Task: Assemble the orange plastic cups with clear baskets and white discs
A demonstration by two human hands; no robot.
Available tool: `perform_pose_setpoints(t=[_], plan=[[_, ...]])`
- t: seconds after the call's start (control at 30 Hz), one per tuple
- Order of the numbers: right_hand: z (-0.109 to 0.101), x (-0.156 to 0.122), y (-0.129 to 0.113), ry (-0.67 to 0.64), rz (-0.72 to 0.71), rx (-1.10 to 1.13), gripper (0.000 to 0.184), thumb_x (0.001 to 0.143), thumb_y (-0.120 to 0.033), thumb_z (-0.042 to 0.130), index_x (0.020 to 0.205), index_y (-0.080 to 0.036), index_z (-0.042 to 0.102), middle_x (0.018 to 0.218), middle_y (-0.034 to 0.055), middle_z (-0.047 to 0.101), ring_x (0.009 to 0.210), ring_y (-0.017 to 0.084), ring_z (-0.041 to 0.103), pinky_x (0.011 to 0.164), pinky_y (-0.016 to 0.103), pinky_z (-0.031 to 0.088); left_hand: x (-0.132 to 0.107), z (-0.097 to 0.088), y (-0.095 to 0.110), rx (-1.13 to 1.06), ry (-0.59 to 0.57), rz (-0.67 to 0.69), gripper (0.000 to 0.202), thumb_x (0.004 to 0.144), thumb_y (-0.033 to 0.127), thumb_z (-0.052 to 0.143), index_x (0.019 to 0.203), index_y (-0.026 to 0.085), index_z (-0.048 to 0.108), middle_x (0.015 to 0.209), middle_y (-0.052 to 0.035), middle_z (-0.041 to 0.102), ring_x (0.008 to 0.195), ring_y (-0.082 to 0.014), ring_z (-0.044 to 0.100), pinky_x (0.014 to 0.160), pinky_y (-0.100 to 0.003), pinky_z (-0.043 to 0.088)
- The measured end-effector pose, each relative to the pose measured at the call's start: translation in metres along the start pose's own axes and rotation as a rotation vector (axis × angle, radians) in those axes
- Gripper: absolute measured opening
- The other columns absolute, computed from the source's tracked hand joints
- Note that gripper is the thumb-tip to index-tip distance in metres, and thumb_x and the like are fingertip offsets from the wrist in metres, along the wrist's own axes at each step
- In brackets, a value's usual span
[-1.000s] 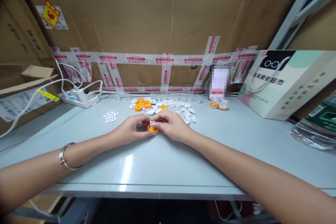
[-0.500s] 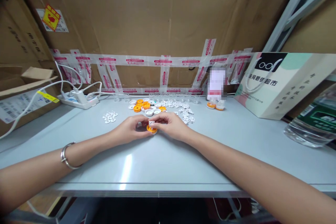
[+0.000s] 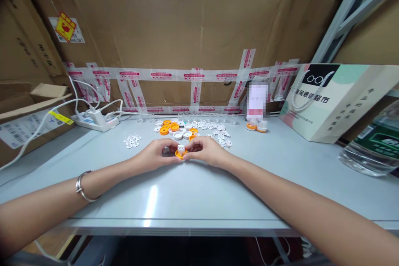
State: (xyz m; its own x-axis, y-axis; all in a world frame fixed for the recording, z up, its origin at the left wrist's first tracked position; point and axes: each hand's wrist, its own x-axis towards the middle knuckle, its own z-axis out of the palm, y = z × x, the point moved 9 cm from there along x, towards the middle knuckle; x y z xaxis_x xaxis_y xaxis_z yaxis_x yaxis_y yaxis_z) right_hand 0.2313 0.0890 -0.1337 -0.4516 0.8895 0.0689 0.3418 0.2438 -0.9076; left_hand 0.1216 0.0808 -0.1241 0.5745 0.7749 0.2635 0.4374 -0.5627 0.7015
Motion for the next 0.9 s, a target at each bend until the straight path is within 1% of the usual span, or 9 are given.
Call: perform_pose_setpoints(t=[0.33,0.47,0.53,0.57,0.6,0.7,0.73,0.8,0.9], plan=[[0.004,0.001,0.001,-0.056,0.008,0.021,0.037,0.058,-0.039,0.075,0.083,-0.015,0.063,0.081,0.002,0.065,0.076,0.014,0.06,0.075,0.029,0.047,0.0,0.0,0.005,0.051,0.001,0.045,0.026,0.071,0.036,0.064,0.087,0.015,0.063,0.08,-0.003,0.063,0.074,-0.0149,0.056,0.068,-0.024,0.044],[0.004,0.0,-0.001,-0.042,-0.023,-0.036,0.047,0.06,-0.037,0.074,0.099,-0.015,0.06,0.086,0.0029,0.062,0.08,0.014,0.058,0.08,0.031,0.047,-0.001,-0.013,0.014,0.122,-0.002,0.083,0.043,0.063,0.041,0.071,0.098,0.017,0.063,0.091,-0.0056,0.066,0.083,-0.0179,0.058,0.075,-0.028,0.044],[0.003,-0.001,-0.001,-0.014,-0.013,-0.084,0.052,0.059,-0.037,0.074,0.104,-0.015,0.059,0.088,0.0034,0.06,0.083,0.015,0.057,0.083,0.032,0.046,0.002,-0.035,0.012,0.147,0.023,0.062,0.049,0.062,0.043,0.072,0.102,0.018,0.062,0.099,-0.0065,0.066,0.089,-0.0189,0.058,0.077,-0.028,0.044],[0.003,-0.002,-0.001,-0.003,-0.006,-0.11,0.053,0.059,-0.037,0.074,0.104,-0.015,0.059,0.089,0.0038,0.06,0.084,0.015,0.056,0.084,0.032,0.046,0.004,-0.052,0.008,0.165,0.063,0.041,0.046,0.063,0.044,0.071,0.1,0.018,0.063,0.098,-0.0063,0.066,0.089,-0.0188,0.059,0.077,-0.028,0.044],[0.003,-0.002,0.0,0.005,0.0,-0.133,0.054,0.058,-0.037,0.075,0.104,-0.015,0.059,0.091,0.0042,0.059,0.086,0.016,0.056,0.085,0.032,0.045,0.006,-0.073,-0.002,0.195,0.131,-0.015,0.04,0.068,0.044,0.066,0.098,0.018,0.064,0.1,-0.006,0.067,0.09,-0.0189,0.059,0.077,-0.027,0.044],[0.003,-0.003,-0.001,0.04,0.0,-0.196,0.055,0.056,-0.039,0.075,0.103,-0.016,0.059,0.093,0.0044,0.059,0.087,0.017,0.055,0.084,0.034,0.045,0.006,-0.147,-0.044,0.316,0.451,-0.179,0.033,0.075,0.042,0.057,0.097,0.018,0.064,0.098,-0.0049,0.067,0.089,-0.0188,0.06,0.078,-0.026,0.045],[0.003,-0.003,-0.001,0.051,-0.004,-0.214,0.054,0.055,-0.04,0.075,0.102,-0.017,0.06,0.093,0.0042,0.059,0.086,0.017,0.055,0.083,0.034,0.045,0.006,-0.164,-0.061,0.334,0.508,-0.226,0.034,0.077,0.038,0.054,0.1,0.015,0.063,0.1,-0.0067,0.067,0.09,-0.0196,0.06,0.08,-0.028,0.045],[0.003,-0.002,-0.001,0.066,-0.015,-0.247,0.051,0.056,-0.04,0.075,0.099,-0.017,0.061,0.091,0.0037,0.059,0.084,0.017,0.055,0.08,0.034,0.045,0.008,-0.185,-0.096,0.357,0.554,-0.288,0.038,0.076,0.034,0.052,0.105,0.011,0.06,0.104,-0.0102,0.065,0.093,-0.0223,0.059,0.082,-0.03,0.045],[0.003,-0.002,-0.002,0.072,-0.033,-0.27,0.046,0.058,-0.038,0.073,0.097,-0.017,0.061,0.088,0.0033,0.059,0.081,0.017,0.054,0.077,0.033,0.045,0.014,-0.193,-0.135,0.378,0.53,-0.332,0.046,0.072,0.031,0.056,0.113,0.012,0.056,0.107,-0.0106,0.064,0.093,-0.0221,0.06,0.081,-0.029,0.046]])
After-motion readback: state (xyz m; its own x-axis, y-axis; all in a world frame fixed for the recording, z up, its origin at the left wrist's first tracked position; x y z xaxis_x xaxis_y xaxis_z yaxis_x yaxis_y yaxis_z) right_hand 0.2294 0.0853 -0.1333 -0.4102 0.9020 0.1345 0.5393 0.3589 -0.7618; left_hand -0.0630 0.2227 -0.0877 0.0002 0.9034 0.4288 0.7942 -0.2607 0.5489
